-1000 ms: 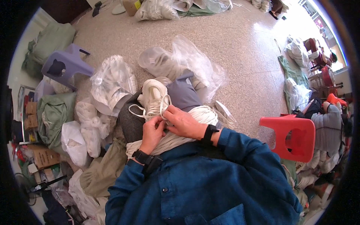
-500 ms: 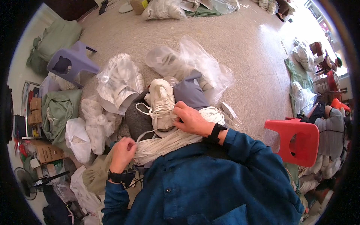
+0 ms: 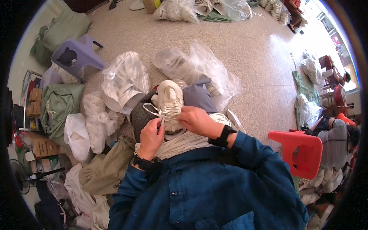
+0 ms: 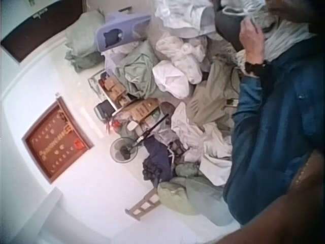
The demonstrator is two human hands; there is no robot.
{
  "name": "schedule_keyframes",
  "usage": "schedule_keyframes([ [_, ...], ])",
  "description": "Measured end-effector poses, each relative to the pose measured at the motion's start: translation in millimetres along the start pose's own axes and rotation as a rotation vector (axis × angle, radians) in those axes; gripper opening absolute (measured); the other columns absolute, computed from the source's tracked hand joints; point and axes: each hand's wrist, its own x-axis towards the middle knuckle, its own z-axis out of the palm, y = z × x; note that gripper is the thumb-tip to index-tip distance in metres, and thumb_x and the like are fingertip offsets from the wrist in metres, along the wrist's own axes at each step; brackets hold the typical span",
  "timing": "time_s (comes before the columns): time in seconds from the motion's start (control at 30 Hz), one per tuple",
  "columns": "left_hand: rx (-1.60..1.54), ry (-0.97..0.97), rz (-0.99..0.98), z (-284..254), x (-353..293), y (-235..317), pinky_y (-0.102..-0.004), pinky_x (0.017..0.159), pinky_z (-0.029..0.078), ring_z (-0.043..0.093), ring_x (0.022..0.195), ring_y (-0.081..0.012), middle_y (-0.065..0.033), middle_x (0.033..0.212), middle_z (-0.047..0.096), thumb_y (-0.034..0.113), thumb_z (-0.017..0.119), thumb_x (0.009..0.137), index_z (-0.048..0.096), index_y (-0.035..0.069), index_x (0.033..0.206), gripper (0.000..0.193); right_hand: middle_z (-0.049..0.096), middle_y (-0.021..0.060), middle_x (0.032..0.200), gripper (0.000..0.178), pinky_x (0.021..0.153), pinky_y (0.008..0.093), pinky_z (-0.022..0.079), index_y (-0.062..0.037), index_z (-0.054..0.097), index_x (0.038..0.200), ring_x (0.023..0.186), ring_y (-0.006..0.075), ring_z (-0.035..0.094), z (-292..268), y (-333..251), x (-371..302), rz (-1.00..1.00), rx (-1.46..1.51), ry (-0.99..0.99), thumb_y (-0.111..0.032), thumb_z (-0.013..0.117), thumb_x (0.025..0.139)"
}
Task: Lacing a white athletic shoe while sitting in a workshop environment.
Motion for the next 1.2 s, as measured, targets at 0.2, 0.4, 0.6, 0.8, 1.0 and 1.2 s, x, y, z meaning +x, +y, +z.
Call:
schedule_keyframes([
  [0.2,0.075,0.09,-0.002,-9.2,-10.4,18.8,-0.0424,0.065,0.051,0.065,0.075,-0.0338,-0.013,0.085,0.063,0.015,0.072,0.084,0.06,0.004,0.097,0.021,0.057,0.0138,0.083,0.01,0.065,0.0449,0.048,-0.0027,0.061,0.092,0.076,0.0382,0.061,7.2,6.5,10.8,0.27,-0.283,0.24,-0.003,0.063,0.082],
  [0.4,0.277,-0.185,-0.009,-23.1,-21.3,7.6,-0.0454,0.066,0.052,0.065,0.077,-0.0374,-0.013,0.084,0.064,0.018,0.071,0.084,0.064,0.006,0.09,0.015,0.054,0.0138,0.093,0.019,0.072,0.0414,0.048,-0.0017,0.053,0.088,0.085,0.0356,0.058,6.0,-7.3,1.0,0.121,0.054,0.16,-0.005,0.068,0.078],
  [0.6,0.347,-0.262,-0.003,-44.8,-32.0,1.2,-0.0462,0.065,0.051,0.064,0.076,-0.0364,-0.0127,0.082,0.062,0.015,0.068,0.084,0.064,0.008,0.085,0.008,0.054,0.0134,0.097,0.024,0.075,0.0395,0.048,-0.0015,0.052,0.087,0.088,0.0337,0.056,12.7,0.9,-6.1,0.175,-0.029,0.126,-0.007,0.072,0.076],
  [0.8,0.024,-0.03,0.049,-36.3,-10.2,19.3,-0.0421,0.063,0.051,0.062,0.068,-0.0319,-0.0119,0.083,0.061,0.017,0.076,0.081,0.063,0.004,0.096,0.024,0.053,0.0131,0.095,0.024,0.072,0.0392,0.047,-0.0012,0.052,0.086,0.086,0.0331,0.055,13.2,1.2,-2.0,0.157,-0.027,0.131,-0.007,0.073,0.075],
  [1.0,0.067,0.074,0.044,6.5,-2.0,-1.0,-0.0442,0.073,0.052,0.065,0.089,-0.0361,-0.0165,0.097,0.064,0.012,0.068,0.086,0.06,0.004,0.109,0.026,0.055,0.0134,0.099,0.023,0.078,0.0405,0.047,-0.0014,0.055,0.089,0.091,0.0345,0.056,6.8,-6.3,4.4,0.183,-0.057,0.102,-0.007,0.074,0.076],
  [1.2,-0.333,0.114,-0.194,8.3,0.5,-6.6,-0.0394,0.066,0.052,0.067,0.072,-0.0322,-0.0158,0.081,0.066,0.008,0.065,0.09,0.064,0.0,0.093,0.009,0.058,0.0136,0.114,0.018,0.094,0.0438,0.044,-0.0037,0.065,0.085,0.112,0.0353,0.053,32.9,-20.6,29.2,-0.003,-0.205,0.082,-0.013,0.074,0.073],
])
